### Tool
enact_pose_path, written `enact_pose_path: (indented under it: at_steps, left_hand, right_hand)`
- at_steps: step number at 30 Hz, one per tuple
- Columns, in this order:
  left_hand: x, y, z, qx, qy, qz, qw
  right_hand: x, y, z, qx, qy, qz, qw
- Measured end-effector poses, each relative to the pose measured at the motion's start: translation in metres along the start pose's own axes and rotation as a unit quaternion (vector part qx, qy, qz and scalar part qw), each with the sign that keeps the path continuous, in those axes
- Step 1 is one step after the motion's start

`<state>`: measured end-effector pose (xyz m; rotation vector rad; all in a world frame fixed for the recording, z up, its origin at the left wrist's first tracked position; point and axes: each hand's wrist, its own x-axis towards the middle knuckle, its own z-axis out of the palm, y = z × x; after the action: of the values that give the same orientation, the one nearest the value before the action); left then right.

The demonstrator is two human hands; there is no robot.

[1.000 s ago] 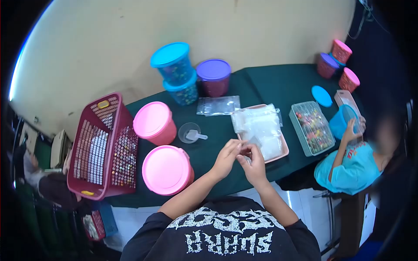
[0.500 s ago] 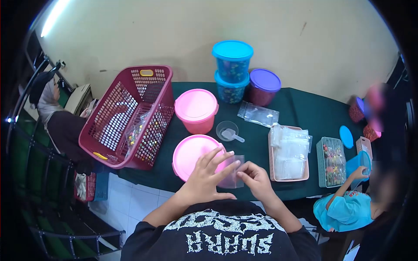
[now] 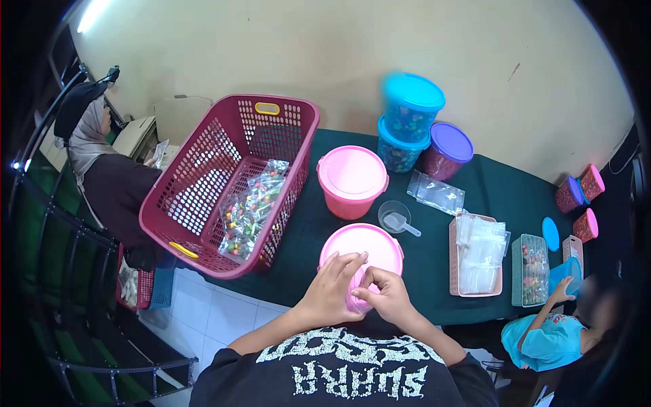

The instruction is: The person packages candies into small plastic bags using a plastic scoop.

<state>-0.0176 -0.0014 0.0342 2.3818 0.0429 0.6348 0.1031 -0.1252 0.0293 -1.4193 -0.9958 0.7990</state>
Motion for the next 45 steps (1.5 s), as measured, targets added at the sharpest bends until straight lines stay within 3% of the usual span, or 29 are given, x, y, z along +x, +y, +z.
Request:
enact_pose_path:
  at_steps: [4, 9, 11, 13, 16, 20, 23, 25, 31, 35, 43, 45]
  left_hand:
    - [-0.002, -0.025, -0.018, -0.035, 0.01, 0.005, 0.999]
    - [-0.003, -0.052, -0.033, -0.044, 0.05, 0.084, 0.994]
    - [-0.002, -0.058, -0.037, -0.073, 0.048, 0.094, 0.992]
    - [-0.003, -0.064, -0.039, -0.102, 0.046, 0.104, 0.988]
    - [-0.002, -0.072, -0.044, -0.084, -0.006, 0.099, 0.992]
    - [-0.001, -0.078, -0.047, -0.112, -0.001, 0.085, 0.99]
    - [-0.003, -0.095, -0.048, -0.133, 0.029, 0.069, 0.988]
    - [-0.007, -0.103, -0.05, -0.138, 0.021, 0.053, 0.989]
    - [-0.012, -0.114, -0.045, -0.153, 0.014, 0.052, 0.987]
    - [-0.013, -0.12, -0.046, -0.161, 0.017, 0.044, 0.986]
    - [-0.019, -0.121, -0.052, -0.192, 0.003, 0.015, 0.981]
    - [-0.021, -0.124, -0.049, -0.193, 0.005, 0.011, 0.981]
  right_hand:
    - [0.017, -0.005, 0.018, -0.006, 0.037, -0.019, 0.999]
    - [0.027, -0.004, 0.033, -0.034, 0.089, -0.001, 0.995]
    - [0.028, -0.014, 0.038, -0.068, 0.105, 0.01, 0.992]
    - [0.028, -0.017, 0.042, -0.212, 0.131, -0.011, 0.968]
    - [0.026, -0.015, 0.042, -0.302, 0.154, -0.032, 0.94]
    - [0.015, 0.006, 0.047, -0.267, 0.19, -0.058, 0.943]
    - [0.0, 0.027, 0.042, -0.286, 0.157, -0.023, 0.945]
    - [-0.01, 0.041, 0.047, -0.436, 0.106, -0.012, 0.894]
    - [-0.03, 0.082, 0.056, -0.486, 0.116, -0.047, 0.865]
    - [-0.029, 0.078, 0.062, -0.501, 0.124, -0.062, 0.854]
    - [-0.007, 0.023, 0.047, -0.503, 0.238, -0.059, 0.829]
    - [0.019, 0.032, 0.029, -0.546, 0.207, -0.094, 0.806]
